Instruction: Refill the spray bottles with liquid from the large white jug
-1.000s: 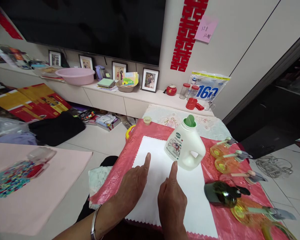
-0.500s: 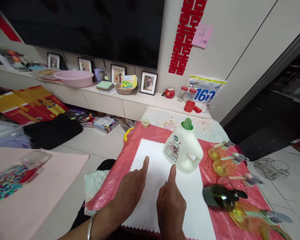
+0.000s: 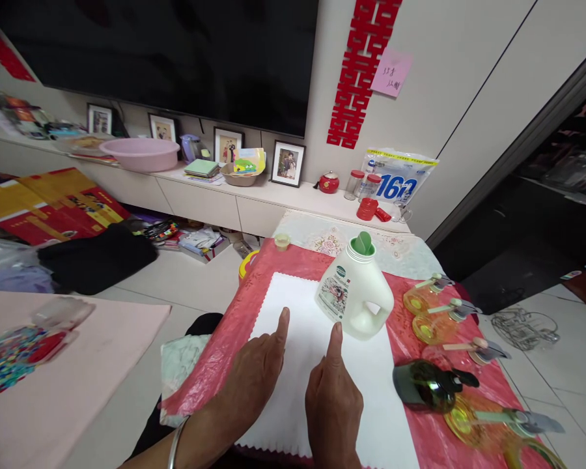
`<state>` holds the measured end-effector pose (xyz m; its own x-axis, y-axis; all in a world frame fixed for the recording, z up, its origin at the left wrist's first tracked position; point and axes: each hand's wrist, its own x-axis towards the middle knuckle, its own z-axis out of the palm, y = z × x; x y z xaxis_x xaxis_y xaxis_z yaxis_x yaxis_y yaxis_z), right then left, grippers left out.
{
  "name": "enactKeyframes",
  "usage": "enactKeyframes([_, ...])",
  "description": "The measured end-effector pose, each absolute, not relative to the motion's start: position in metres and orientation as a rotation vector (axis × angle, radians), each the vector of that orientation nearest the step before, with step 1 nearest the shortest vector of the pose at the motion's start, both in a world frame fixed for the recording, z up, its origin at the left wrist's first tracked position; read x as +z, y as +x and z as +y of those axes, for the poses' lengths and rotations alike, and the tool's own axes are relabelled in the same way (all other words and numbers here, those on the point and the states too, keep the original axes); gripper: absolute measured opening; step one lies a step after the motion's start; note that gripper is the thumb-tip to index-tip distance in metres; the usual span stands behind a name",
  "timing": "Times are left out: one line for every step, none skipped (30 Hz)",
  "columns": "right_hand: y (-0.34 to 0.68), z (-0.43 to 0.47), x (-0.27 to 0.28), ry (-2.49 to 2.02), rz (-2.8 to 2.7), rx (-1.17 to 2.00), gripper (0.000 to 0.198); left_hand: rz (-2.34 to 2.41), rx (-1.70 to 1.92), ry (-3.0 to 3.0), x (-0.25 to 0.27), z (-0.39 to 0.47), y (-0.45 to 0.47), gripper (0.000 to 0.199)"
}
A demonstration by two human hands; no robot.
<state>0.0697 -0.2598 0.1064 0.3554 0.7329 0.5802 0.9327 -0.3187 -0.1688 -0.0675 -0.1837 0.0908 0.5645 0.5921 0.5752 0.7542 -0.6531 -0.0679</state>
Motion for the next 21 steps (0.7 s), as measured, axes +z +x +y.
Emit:
enactKeyframes([0.070, -0.260, 0.106, -2.150, -1.440, -0.549, 0.065, -1.121, -0.752, -2.489, 0.090, -0.184, -0.068, 0.084])
enactKeyframes([0.070, -0.260, 0.106, -2.152, -1.433, -0.540, 0.065, -1.132, -0.762, -2.487, 0.087, -0.184, -0.068, 0.084])
enactKeyframes([0.070, -0.259, 0.105, -2.154, -1.427, -0.533, 0.064, -1.135, -0.776, -2.495, 0.084, -0.184, -0.067, 0.083])
enactKeyframes([0.070, -0.259, 0.104, -2.152, -1.426, -0.534, 0.064, -1.139, -0.790, -2.507, 0.079, -0.184, -0.067, 0.083])
enactKeyframes([0.071, -0.258, 0.102, -2.146, -1.426, -0.541, 0.064, -1.135, -0.797, -2.529, 0.075, -0.184, -0.067, 0.082])
enactKeyframes([0.071, -0.258, 0.100, -2.133, -1.422, -0.560, 0.064, -1.138, -0.796, -2.546, 0.071, -0.183, -0.067, 0.082])
enactKeyframes([0.071, -0.257, 0.098, -2.116, -1.419, -0.578, 0.064, -1.145, -0.796, -2.556, 0.068, -0.183, -0.066, 0.082])
enactKeyframes([0.072, -0.257, 0.097, -2.097, -1.412, -0.588, 0.064, -1.150, -0.795, -2.569, 0.066, -0.182, -0.066, 0.082])
enactKeyframes([0.074, -0.256, 0.096, -2.082, -1.402, -0.583, 0.063, -1.150, -0.800, -2.585, 0.066, -0.182, -0.065, 0.082])
enactKeyframes([0.076, -0.256, 0.096, -2.072, -1.387, -0.558, 0.062, -1.153, -0.803, -2.601, 0.066, -0.180, -0.065, 0.083])
enactKeyframes([0.079, -0.256, 0.097, -2.067, -1.369, -0.516, 0.062, -1.159, -0.802, -2.625, 0.067, -0.179, -0.064, 0.083])
enactKeyframes([0.083, -0.255, 0.100, -2.065, -1.347, -0.471, 0.061, -1.174, -0.789, -2.660, 0.067, -0.176, -0.064, 0.084])
enactKeyframes([0.090, -0.254, 0.103, -2.059, -1.321, -0.445, 0.061, -1.193, -0.757, -2.710, 0.067, -0.173, -0.063, 0.086])
enactKeyframes([0.098, -0.253, 0.107, -2.043, -1.289, -0.452, 0.061, -1.210, -0.709, -2.769, 0.064, -0.169, -0.063, 0.087])
enactKeyframes([0.108, -0.251, 0.111, -2.023, -1.259, -0.479, 0.062, -1.216, -0.651, -2.828, 0.060, -0.165, -0.063, 0.087])
enactKeyframes([0.119, -0.247, 0.114, -2.002, -1.230, -0.517, 0.063, -1.212, -0.589, -2.879, 0.054, -0.160, -0.064, 0.085])
enactKeyframes([0.131, -0.244, 0.117, -1.986, -1.199, -0.554, 0.066, -1.192, -0.537, -2.916, 0.046, -0.156, -0.064, 0.082])
enactKeyframes([0.144, -0.239, 0.119, -1.979, -1.171, -0.567, 0.069, -1.181, -0.494, -2.924, 0.036, -0.153, -0.065, 0.076])
enactKeyframes([0.157, -0.234, 0.119, -1.984, -1.144, -0.558, 0.073, -1.177, -0.466, -2.915, 0.026, -0.149, -0.066, 0.070])
enactKeyframes([0.169, -0.229, 0.119, -1.991, -1.118, -0.540, 0.077, -1.183, -0.446, -2.901, 0.015, -0.147, -0.066, 0.064])
enactKeyframes([0.181, -0.223, 0.118, -1.997, -1.093, -0.512, 0.081, -1.192, -0.435, -2.888, 0.006, -0.146, -0.067, 0.060])
